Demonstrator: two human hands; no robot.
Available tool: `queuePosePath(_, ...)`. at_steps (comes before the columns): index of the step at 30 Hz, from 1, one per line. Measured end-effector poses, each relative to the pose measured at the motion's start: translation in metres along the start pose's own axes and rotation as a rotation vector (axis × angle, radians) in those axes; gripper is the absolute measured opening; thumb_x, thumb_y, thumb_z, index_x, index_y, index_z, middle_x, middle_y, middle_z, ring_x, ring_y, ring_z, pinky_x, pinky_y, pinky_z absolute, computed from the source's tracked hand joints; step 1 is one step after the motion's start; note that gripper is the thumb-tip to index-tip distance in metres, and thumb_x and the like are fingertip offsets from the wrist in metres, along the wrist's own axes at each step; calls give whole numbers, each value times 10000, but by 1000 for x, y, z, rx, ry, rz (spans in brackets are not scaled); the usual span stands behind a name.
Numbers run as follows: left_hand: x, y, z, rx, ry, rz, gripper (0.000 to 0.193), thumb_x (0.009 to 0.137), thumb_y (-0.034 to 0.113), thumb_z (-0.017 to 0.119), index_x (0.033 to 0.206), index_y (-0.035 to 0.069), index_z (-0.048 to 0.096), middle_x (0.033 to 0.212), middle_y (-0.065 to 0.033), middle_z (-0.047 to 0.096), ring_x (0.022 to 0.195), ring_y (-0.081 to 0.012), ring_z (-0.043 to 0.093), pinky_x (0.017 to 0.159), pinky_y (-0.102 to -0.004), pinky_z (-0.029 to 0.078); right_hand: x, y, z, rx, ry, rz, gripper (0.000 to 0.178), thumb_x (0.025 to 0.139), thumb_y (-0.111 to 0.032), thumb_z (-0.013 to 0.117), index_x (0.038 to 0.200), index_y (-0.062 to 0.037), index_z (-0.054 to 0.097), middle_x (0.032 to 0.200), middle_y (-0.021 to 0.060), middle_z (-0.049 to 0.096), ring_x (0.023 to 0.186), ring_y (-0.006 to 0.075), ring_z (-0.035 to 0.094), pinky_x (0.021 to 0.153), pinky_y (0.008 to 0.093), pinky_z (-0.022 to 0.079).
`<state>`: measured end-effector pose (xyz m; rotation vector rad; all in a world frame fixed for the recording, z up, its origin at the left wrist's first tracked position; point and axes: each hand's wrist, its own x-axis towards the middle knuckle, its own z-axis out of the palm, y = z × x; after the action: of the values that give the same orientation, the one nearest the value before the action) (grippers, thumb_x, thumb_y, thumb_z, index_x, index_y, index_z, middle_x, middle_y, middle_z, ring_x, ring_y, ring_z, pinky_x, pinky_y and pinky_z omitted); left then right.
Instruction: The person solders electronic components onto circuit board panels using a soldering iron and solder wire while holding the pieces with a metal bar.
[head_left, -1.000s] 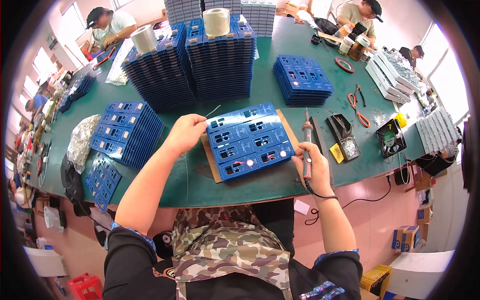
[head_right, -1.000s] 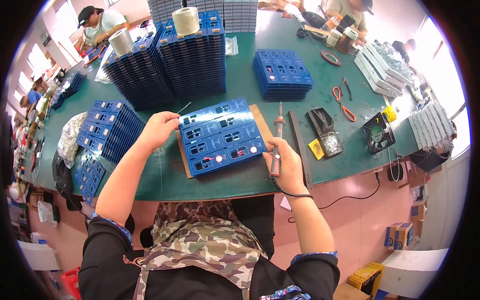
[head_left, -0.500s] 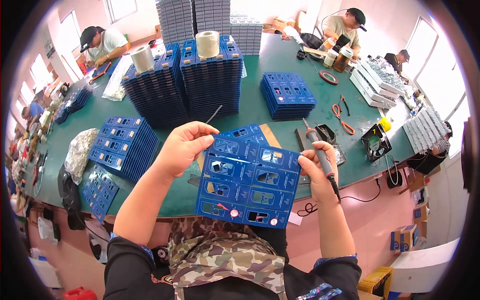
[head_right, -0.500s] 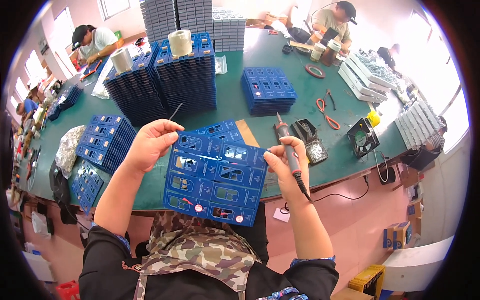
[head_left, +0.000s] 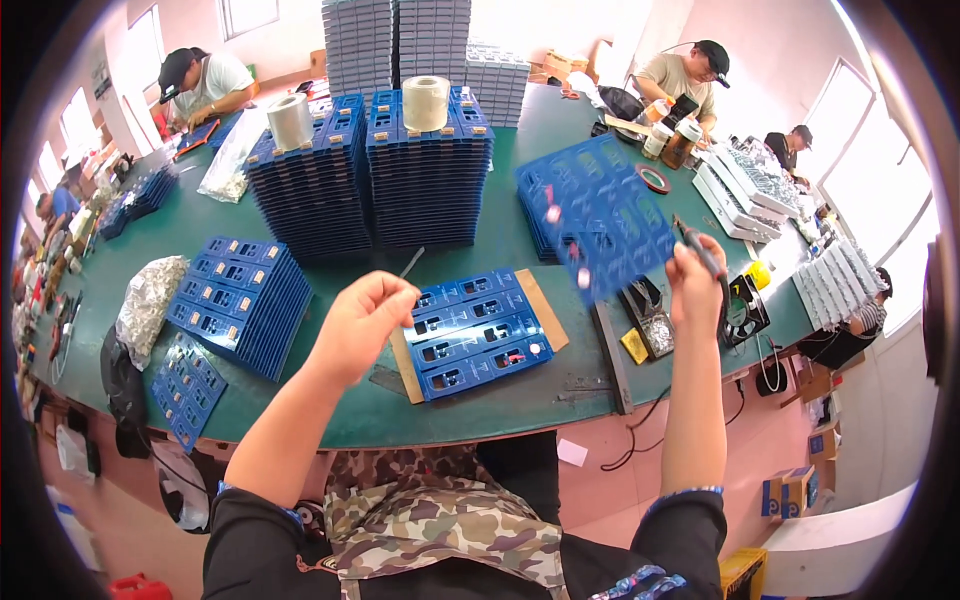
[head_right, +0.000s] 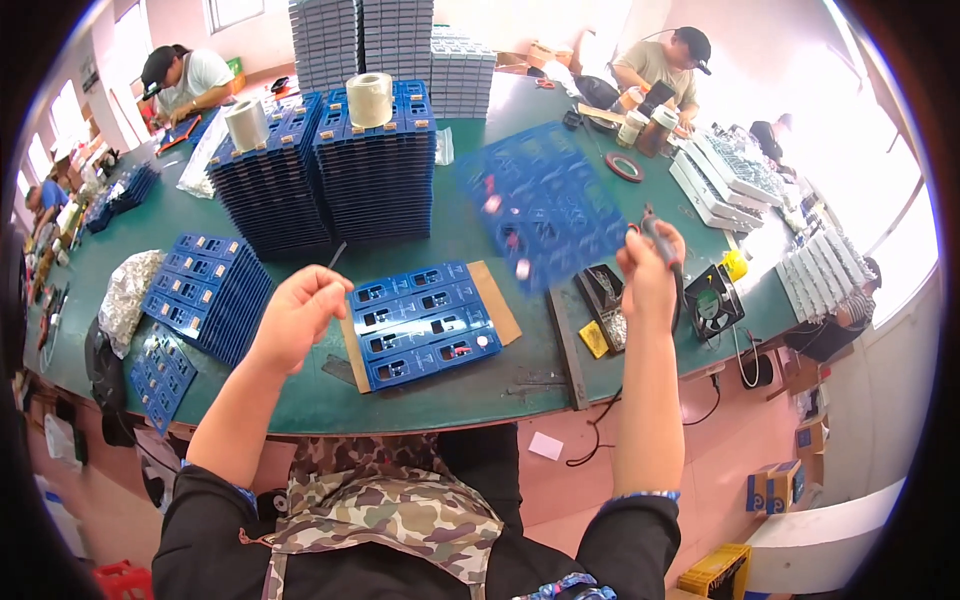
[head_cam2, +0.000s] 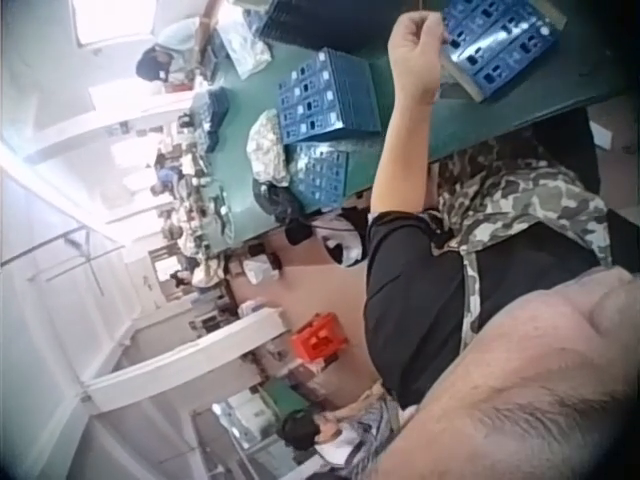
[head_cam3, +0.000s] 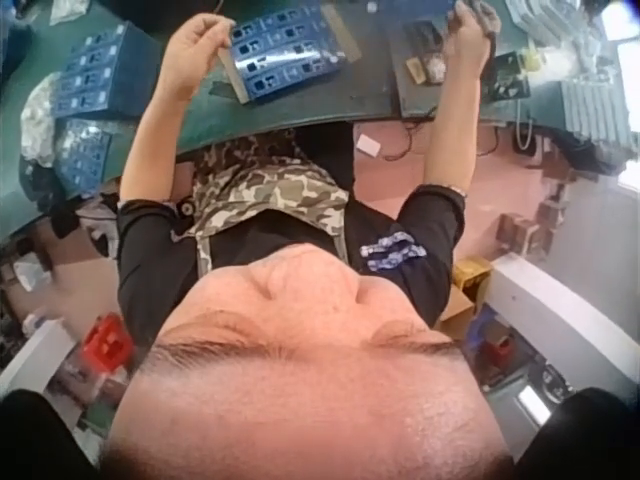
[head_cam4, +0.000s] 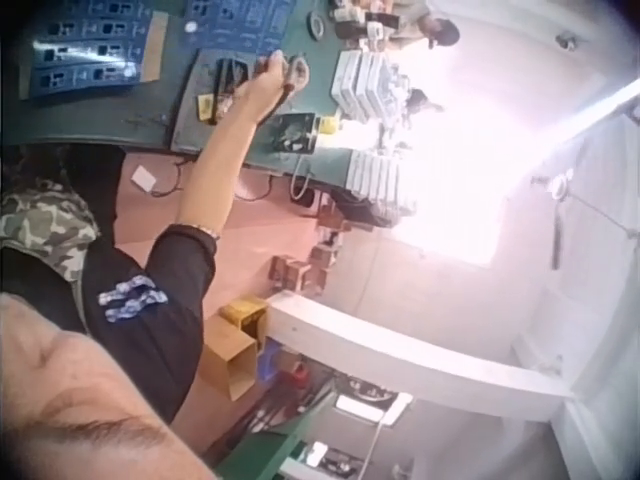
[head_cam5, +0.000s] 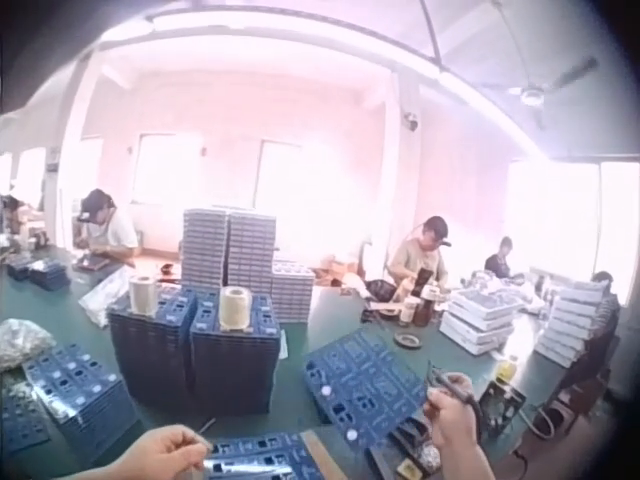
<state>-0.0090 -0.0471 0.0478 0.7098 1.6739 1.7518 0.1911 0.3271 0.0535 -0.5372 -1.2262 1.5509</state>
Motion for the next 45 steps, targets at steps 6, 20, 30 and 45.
queuePosePath(6, -30, -21, -11, -64, -2, -38, 130, 966, 160, 615, 924, 37, 617, 806, 12, 596, 724, -47, 503, 655, -208, 405, 103, 68, 17, -121, 232, 14, 463, 837, 73, 649, 1196, -123, 432, 1019, 118, 569, 725, 181, 610, 647, 275, 544)
queuePosePath(20, -52, -39, -45, -74, 106, -163, 120, 959, 165, 621, 929, 50, 632, 714, 19, 578, 536, -5, 405, 470, -164, 308, 112, 125, 21, -230, 290, 132, 449, 825, 69, 626, 1206, -75, 436, 1054, 121, 537, 767, 180, 600, 611, 277, 526)
queuePosePath(30, -40, -27, -40, 157, 50, -101, 121, 938, 153, 638, 910, 36, 644, 772, -8, 599, 694, -80, 521, 592, -240, 400, 92, 102, -26, -850, 154, -413, 415, 824, -149, 743, 1166, -56, 527, 863, 59, 629, 810, 166, 611, 797, 323, 490)
queuePosePath(45, 21, -51, 32, 1125, -506, 563, 442, 828, 368, 719, 1148, 71, 645, 1324, -156, 573, 944, -341, 671, 801, -424, 550, -122, 50, -57, -1324, -372, -340, 432, 735, -128, 815, 1079, -55, 563, 879, 159, 639, 806, 359, 636, 725, 410, 516)
